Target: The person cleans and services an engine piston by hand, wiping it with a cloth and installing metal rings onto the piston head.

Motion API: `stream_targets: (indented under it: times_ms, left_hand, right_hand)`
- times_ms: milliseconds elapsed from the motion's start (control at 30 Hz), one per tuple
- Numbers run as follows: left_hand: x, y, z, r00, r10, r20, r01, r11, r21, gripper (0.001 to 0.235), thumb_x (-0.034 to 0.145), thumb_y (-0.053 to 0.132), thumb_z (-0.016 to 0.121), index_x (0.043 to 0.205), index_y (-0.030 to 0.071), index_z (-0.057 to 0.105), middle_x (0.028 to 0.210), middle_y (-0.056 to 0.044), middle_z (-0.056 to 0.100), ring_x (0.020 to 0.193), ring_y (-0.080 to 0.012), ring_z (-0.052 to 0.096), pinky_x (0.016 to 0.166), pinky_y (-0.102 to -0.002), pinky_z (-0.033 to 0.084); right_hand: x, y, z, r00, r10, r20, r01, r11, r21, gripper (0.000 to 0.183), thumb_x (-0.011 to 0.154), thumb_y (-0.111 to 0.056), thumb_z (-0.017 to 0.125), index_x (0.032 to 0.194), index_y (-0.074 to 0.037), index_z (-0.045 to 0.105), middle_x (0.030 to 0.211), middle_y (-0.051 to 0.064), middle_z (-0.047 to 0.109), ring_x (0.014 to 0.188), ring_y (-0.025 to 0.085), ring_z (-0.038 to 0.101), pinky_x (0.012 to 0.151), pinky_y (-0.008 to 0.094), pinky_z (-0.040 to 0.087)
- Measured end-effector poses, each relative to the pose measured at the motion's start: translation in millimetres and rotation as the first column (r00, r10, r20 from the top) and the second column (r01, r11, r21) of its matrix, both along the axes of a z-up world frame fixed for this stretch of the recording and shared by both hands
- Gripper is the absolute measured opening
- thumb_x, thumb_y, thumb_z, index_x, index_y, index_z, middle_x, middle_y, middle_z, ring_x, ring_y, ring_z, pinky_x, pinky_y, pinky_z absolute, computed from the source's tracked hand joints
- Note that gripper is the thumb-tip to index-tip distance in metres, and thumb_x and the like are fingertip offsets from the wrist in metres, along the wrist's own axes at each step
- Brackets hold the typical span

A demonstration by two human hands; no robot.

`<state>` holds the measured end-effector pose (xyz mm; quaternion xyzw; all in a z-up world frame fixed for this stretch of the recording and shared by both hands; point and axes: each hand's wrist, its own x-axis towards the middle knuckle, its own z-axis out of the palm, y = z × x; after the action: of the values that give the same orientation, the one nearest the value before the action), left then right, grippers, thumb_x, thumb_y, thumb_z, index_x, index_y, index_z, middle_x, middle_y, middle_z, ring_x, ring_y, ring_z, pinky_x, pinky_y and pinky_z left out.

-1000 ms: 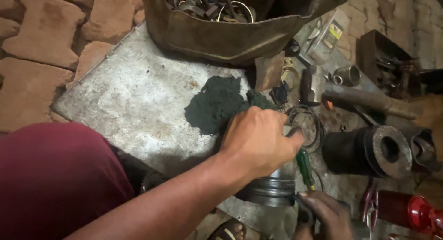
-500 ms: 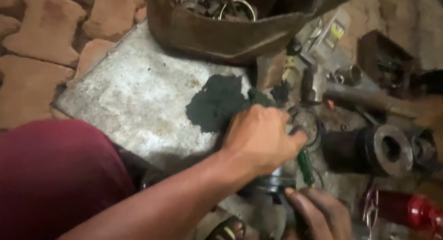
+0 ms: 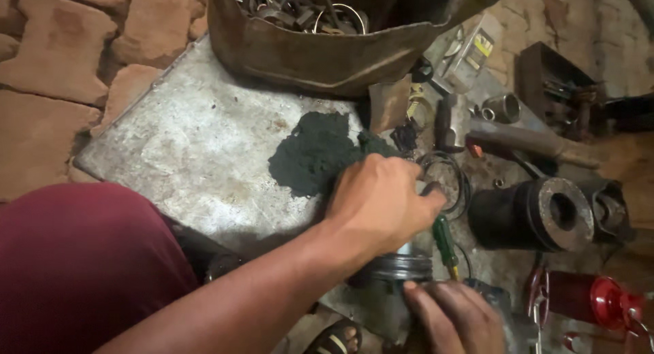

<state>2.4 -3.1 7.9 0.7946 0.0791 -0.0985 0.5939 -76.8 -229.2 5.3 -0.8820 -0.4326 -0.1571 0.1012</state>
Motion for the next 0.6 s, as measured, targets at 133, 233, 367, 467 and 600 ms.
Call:
stream_targets:
  times_ms: [133, 233, 367, 467, 600]
  left_hand:
    - [-2.3, -2.7, -3.6, 1.000, 0.029, 0.012, -0.029, 1.000, -0.002, 0.042, 0.077, 0.041, 0.067, 0.099, 0.008, 0.079, 0.092, -0.025, 0.074, 0.088, -0.0421, 0.073, 0.085, -0.048, 0.057]
    - [-1.5, -3.9, -2.9, 1.000, 0.018, 0.013, -0.018, 1.000, 0.000, 0.042, 0.077, 0.042, 0.066, 0.098, 0.007, 0.078, 0.090, -0.025, 0.074, 0.086, -0.0420, 0.074, 0.084, -0.048, 0.057]
    - [-1.0, -7.3, -3.1, 0.999, 0.039, 0.006, -0.039, 0.999, 0.023, 0.042, 0.077, 0.042, 0.066, 0.097, 0.007, 0.079, 0.088, -0.026, 0.073, 0.087, -0.0436, 0.073, 0.084, -0.049, 0.057]
    - [-3.2, -7.0, -4.3, 0.998, 0.050, 0.027, -0.051, 0.998, 0.038, 0.043, 0.078, 0.044, 0.066, 0.099, 0.008, 0.079, 0.089, -0.027, 0.073, 0.088, -0.0445, 0.072, 0.085, -0.049, 0.056]
    - [1.7, -5.8, -2.3, 1.000, 0.013, -0.001, -0.013, 0.999, 0.053, 0.043, 0.079, 0.046, 0.066, 0.098, 0.010, 0.079, 0.088, -0.025, 0.073, 0.087, -0.0439, 0.072, 0.083, -0.050, 0.056]
  right_hand:
    - [-7.8, -10.4, -14.7, 0.954, -0.299, 0.000, 0.297, 0.947, 0.125, 0.042, 0.070, 0.010, 0.066, 0.108, -0.008, 0.068, 0.105, 0.011, 0.068, 0.099, 0.030, 0.071, 0.091, 0.041, 0.059]
    - [-4.8, -22.7, -16.0, 0.897, -0.238, -0.372, 0.346, 0.902, 0.257, 0.046, 0.072, 0.003, 0.070, 0.117, -0.005, 0.065, 0.113, 0.013, 0.068, 0.089, 0.023, 0.069, 0.074, 0.032, 0.055]
    - [-5.6, -21.8, -20.0, 0.959, -0.195, -0.206, 0.231, 0.958, 0.168, 0.047, 0.067, -0.002, 0.070, 0.113, -0.008, 0.067, 0.112, 0.013, 0.068, 0.099, 0.030, 0.070, 0.082, 0.038, 0.055]
    - [-16.0, -13.1, -25.5, 0.995, -0.078, -0.059, 0.084, 0.990, 0.109, 0.047, 0.067, -0.005, 0.069, 0.113, -0.011, 0.069, 0.109, 0.012, 0.068, 0.101, 0.033, 0.069, 0.093, 0.046, 0.054]
    - [-5.8, -16.5, -21.6, 0.970, -0.231, -0.072, 0.240, 0.959, 0.150, 0.047, 0.069, -0.005, 0.068, 0.115, -0.010, 0.067, 0.110, 0.013, 0.067, 0.101, 0.033, 0.067, 0.091, 0.043, 0.053]
